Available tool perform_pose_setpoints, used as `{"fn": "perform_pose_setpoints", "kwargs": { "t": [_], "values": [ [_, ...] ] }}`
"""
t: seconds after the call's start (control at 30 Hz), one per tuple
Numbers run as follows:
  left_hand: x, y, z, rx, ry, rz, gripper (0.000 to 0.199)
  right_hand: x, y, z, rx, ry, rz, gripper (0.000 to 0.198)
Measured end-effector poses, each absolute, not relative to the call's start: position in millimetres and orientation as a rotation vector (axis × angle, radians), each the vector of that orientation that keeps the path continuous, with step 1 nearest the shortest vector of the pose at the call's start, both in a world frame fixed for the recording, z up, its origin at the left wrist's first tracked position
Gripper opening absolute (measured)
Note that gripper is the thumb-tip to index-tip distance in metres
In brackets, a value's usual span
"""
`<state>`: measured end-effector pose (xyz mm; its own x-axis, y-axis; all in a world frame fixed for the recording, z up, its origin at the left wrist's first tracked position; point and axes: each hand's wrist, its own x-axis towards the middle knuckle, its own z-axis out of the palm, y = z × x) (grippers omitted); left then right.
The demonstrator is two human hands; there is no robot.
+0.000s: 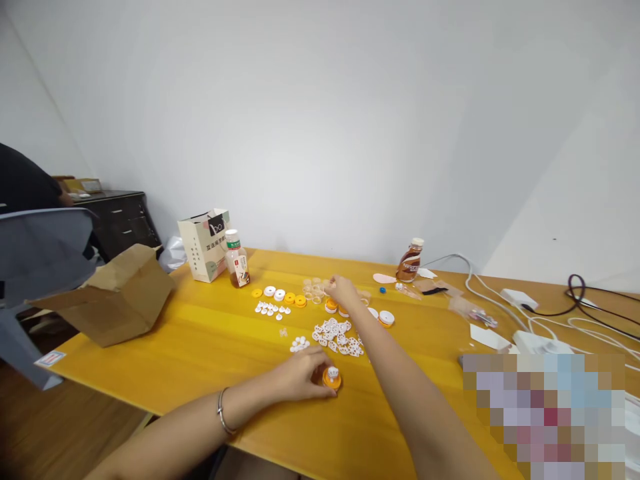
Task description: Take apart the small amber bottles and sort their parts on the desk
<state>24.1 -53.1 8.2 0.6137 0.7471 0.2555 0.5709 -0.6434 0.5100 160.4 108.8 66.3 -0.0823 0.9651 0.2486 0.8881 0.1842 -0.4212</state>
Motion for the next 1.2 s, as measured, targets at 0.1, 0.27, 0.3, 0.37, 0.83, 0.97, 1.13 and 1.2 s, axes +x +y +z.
{"fn": "perform_pose_setpoints", "kwargs": {
  "t": [0.1,0.27,0.3,0.37,0.83,0.97,1.13,1.2],
  "values": [
    [24.2,-51.1,5.0,2.479,1.046,0.639,0.034,156.3,115.5,61.1,-1.801,-2.042,0.206,0.024],
    [24.5,-50.1,3.3,2.473,1.031,0.64,0.036,153.3,121.8,59.0,-1.849,-2.092,0.187,0.025],
    [24.4,-50.2,3.4,2.471,1.033,0.641,0.036,152.7,122.3,57.9,-1.849,-2.095,0.183,0.025],
    [24.2,-50.6,3.7,2.472,1.037,0.65,0.036,152.2,122.5,55.0,-1.843,-2.095,0.178,0.023],
    [20.9,-53.9,9.7,2.465,1.018,0.636,0.031,184.4,22.9,48.7,-1.232,-2.077,0.293,0.032],
    [21.6,-55.9,13.2,2.463,0.998,0.635,0.029,206.7,-39.4,22.7,-0.982,-2.338,0.335,0.018],
    [23.3,-56.5,13.6,2.498,0.999,0.661,0.023,207.6,-59.0,15.6,-0.94,-2.591,0.127,0.017],
    [23.4,-56.2,12.5,2.509,1.025,0.659,0.026,205.4,-57.3,15.7,-0.93,-2.61,0.075,0.02]
  ]
}}
